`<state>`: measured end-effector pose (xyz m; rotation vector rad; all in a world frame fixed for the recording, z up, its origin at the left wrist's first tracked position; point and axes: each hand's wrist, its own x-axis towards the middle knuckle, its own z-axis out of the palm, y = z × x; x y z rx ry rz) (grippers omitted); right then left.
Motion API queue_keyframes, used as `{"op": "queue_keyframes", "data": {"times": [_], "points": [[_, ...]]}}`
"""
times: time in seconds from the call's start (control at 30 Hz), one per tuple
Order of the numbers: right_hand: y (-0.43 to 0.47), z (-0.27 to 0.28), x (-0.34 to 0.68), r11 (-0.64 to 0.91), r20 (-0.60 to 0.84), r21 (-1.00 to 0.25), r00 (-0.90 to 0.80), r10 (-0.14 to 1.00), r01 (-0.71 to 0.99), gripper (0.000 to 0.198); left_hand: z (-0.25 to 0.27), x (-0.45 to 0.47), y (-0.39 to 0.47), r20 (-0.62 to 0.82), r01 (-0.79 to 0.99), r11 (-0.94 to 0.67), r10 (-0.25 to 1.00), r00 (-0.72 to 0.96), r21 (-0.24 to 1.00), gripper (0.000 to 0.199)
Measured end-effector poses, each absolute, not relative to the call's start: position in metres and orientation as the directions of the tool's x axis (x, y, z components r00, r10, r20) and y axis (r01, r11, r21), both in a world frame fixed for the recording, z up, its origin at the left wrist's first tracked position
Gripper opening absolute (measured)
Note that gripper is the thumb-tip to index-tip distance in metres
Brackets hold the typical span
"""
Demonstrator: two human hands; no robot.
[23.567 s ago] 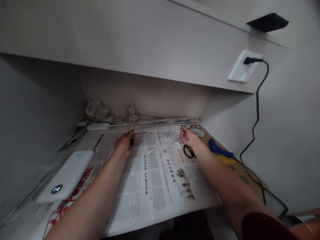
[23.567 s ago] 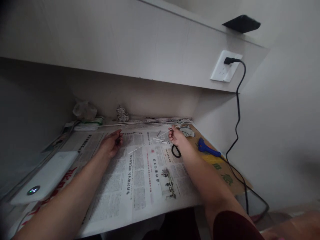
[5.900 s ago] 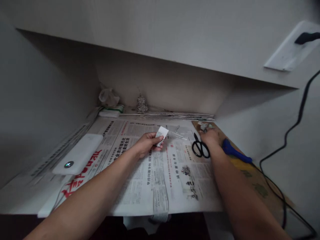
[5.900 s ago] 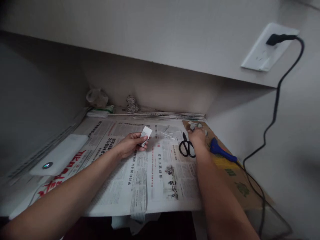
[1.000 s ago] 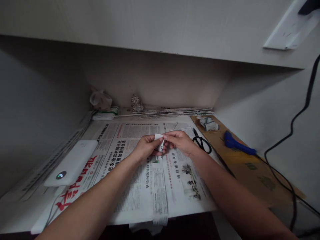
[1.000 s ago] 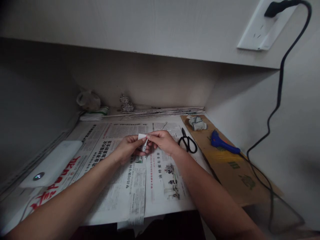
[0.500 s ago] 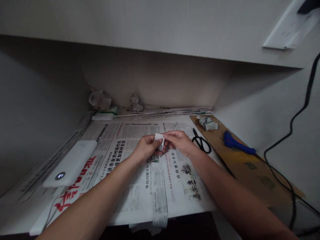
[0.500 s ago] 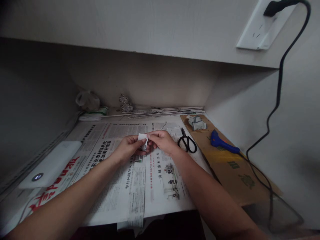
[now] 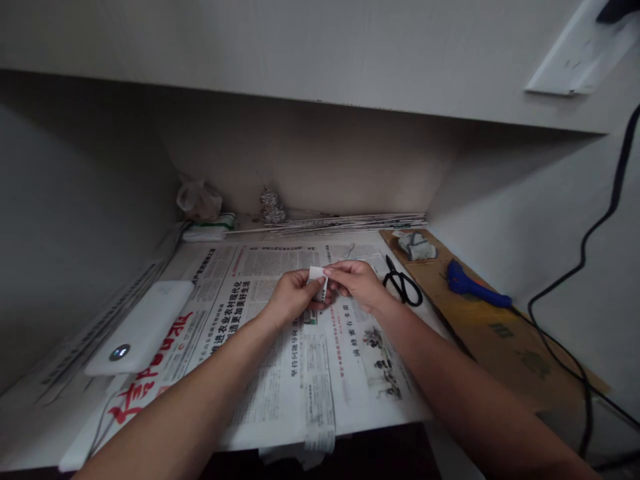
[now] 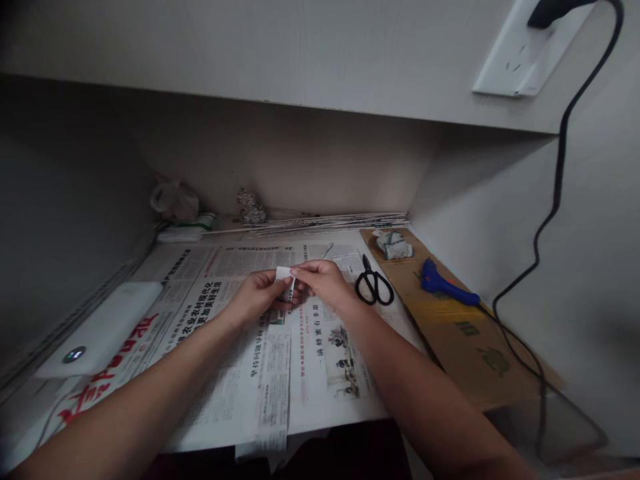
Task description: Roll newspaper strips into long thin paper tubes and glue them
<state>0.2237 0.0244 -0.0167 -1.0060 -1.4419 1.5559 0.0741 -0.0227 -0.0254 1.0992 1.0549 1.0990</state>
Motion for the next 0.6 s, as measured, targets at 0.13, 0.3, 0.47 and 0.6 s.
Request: {"op": "queue_keyframes", "data": {"times": [0.13, 0.3, 0.47, 0.6], "points": [[0.024, -0.018, 0.222, -0.050, -0.033, -0.998, -0.365, 0.930, -0.036, 0.030, -0.025, 0.075, -0.023, -0.079, -0.119, 0.097, 0.986, 0.150, 0.988, 0.035], [0.020, -0.020, 0.217, -0.064, -0.039, -0.996, -0.331, 0.943, -0.064, 0.034, -0.025, 0.076, -0.024, -0.083, -0.101, 0.100, 0.984, 0.158, 0.990, 0.037], [0.023, -0.020, 0.222, -0.076, -0.051, -0.996, -0.362, 0.931, -0.056, 0.036, -0.025, 0.074, -0.023, -0.086, -0.135, 0.111, 0.980, 0.181, 0.985, 0.035], [0.032, -0.019, 0.234, -0.122, -0.105, -0.993, -0.499, 0.860, -0.001, 0.035, -0.023, 0.070, -0.023, -0.110, -0.168, 0.141, 0.977, 0.183, 0.976, 0.036]]}}
